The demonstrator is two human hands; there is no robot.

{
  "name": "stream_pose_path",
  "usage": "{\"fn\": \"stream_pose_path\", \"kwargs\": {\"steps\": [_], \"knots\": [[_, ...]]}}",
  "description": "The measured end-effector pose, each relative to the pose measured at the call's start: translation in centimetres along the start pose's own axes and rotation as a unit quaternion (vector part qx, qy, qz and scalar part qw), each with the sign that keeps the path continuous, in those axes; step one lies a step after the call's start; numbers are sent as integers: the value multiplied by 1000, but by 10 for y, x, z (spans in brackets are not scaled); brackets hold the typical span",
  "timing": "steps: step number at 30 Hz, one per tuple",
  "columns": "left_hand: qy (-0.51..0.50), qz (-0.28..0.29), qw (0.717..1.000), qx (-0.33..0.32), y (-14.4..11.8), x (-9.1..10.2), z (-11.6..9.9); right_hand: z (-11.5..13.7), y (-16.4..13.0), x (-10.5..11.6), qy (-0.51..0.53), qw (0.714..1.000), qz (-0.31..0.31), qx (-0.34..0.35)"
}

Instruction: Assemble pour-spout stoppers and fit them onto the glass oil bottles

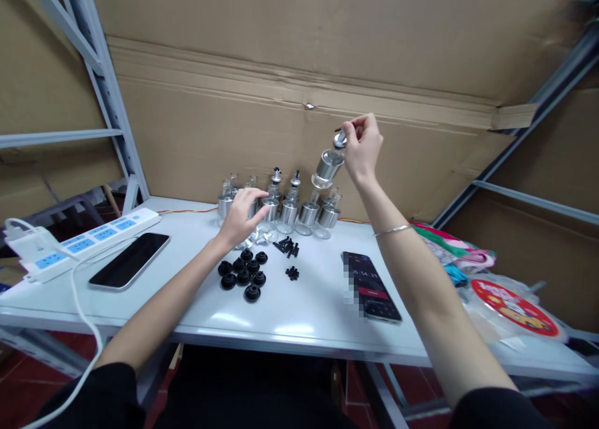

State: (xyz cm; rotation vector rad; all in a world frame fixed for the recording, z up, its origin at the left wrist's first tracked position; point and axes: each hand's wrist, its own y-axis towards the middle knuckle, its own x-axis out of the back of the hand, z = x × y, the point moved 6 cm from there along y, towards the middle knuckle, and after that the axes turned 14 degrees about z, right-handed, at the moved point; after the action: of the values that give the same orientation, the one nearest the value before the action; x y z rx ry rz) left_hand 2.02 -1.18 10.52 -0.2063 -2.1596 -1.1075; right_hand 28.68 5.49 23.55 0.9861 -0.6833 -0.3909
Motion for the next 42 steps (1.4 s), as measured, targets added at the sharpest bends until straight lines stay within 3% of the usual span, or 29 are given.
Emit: {"fn": "stream_pose_path", "kwargs": {"steps": [3,6,9,11,12,14,18,21,24,30,34,36,38,40,42], "knots": [[-71,-15,997,17,5,-8,-8,47,-22,24,1,998,-19,54],[-171,0,985,32,5,-23,-20,86,-54,32,43,998,-17,48],[-248,44,967,33,2,-34,-36,111,-84,20,155,987,45,5],[-285,102,953,33,-2,-41,-47,122,-102,2,227,967,110,-31],[-296,132,945,34,-4,-43,-52,126,-110,-7,254,957,135,-47],[-313,133,939,39,-8,-43,-57,129,-124,-20,281,947,139,-68],[-304,19,951,57,-15,-39,-55,134,-140,-37,221,966,119,-65],[-274,-12,959,75,-21,-44,-51,136,-147,-50,199,962,170,-73],[-256,-5,963,89,-27,-50,-48,136,-150,-56,196,952,216,-93],[-293,27,951,94,-33,-53,-47,134,-146,-52,188,954,212,-97],[-355,81,929,70,-28,-55,-50,130,-145,-61,313,899,277,-133],[-405,144,900,67,-26,-59,-52,128,-146,-66,380,857,310,-159],[-486,217,844,70,-27,-65,-55,126,-146,-69,435,820,324,-183],[-591,291,747,91,-33,-71,-61,128,-146,-70,488,783,330,-200],[-675,362,632,115,-42,-77,-68,133,-148,-71,536,746,338,-205]]}}
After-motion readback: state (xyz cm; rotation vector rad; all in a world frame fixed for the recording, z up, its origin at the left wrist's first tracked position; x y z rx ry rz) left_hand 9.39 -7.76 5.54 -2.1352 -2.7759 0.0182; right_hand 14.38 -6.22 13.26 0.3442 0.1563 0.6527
